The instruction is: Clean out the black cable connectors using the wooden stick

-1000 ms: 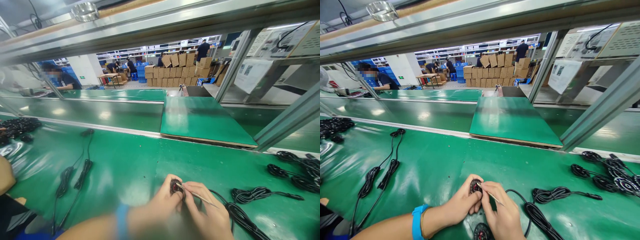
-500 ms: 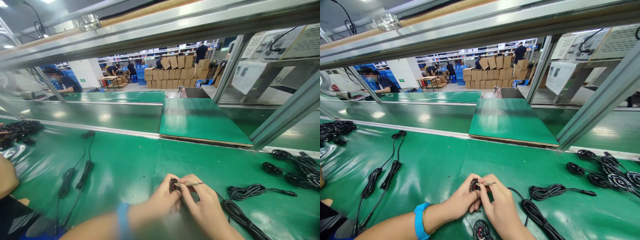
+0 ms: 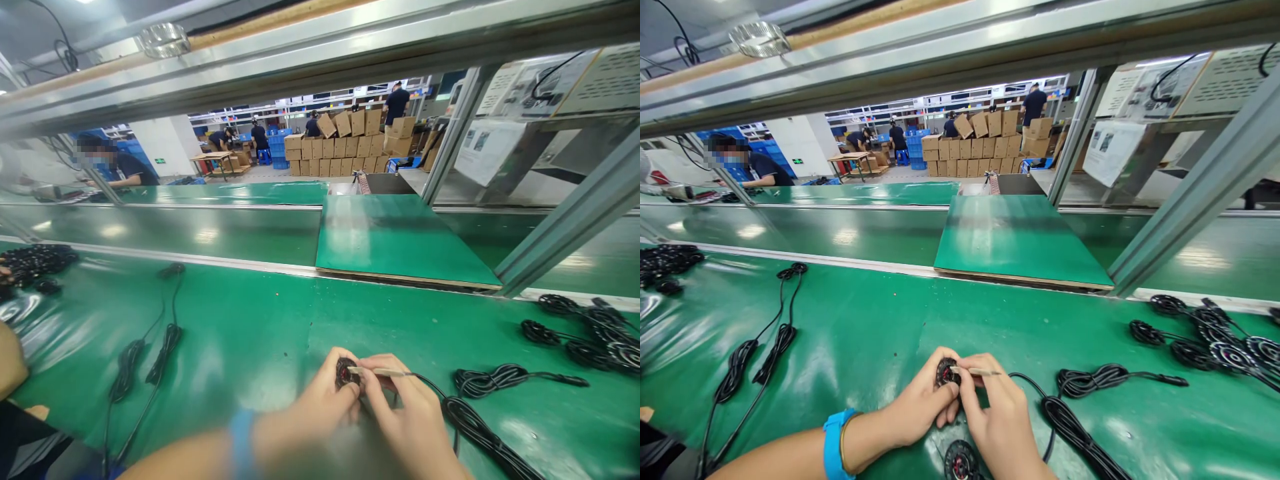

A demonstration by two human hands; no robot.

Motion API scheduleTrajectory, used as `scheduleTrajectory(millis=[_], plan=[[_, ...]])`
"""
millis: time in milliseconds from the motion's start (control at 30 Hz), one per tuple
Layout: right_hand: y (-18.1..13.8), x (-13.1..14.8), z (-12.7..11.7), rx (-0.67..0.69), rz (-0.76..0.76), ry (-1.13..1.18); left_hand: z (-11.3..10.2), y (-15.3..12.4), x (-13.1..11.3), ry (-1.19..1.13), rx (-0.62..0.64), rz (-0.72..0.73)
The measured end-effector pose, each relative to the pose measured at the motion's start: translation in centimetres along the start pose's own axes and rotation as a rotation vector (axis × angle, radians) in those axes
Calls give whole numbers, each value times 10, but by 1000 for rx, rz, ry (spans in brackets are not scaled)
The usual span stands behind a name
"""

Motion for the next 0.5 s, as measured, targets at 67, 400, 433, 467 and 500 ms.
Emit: scheduleTrajectory(millis=[67, 400, 433, 467, 500], plan=[[2, -1, -1, 9, 56, 31, 2, -2, -3, 28, 10, -34], [14, -1, -4, 131, 159, 199, 5, -7, -11, 114, 35, -98], [14, -1, -6, 138, 155, 206, 5, -6, -11, 92, 44, -102], [15, -1, -9, 142, 147, 206, 5, -6, -11, 66, 58, -105], [16, -1, -13, 141, 132, 197, 5, -5, -12, 44, 71, -106]])
Point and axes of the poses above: each hand's wrist, its own y-axis towards the middle knuckle, its own z-axis out of the palm, x = y × z, the point moved 5 cm from there along y, towards the middle knuckle, and after that the axes turned 13 degrees about -z, right-handed, at the moved point
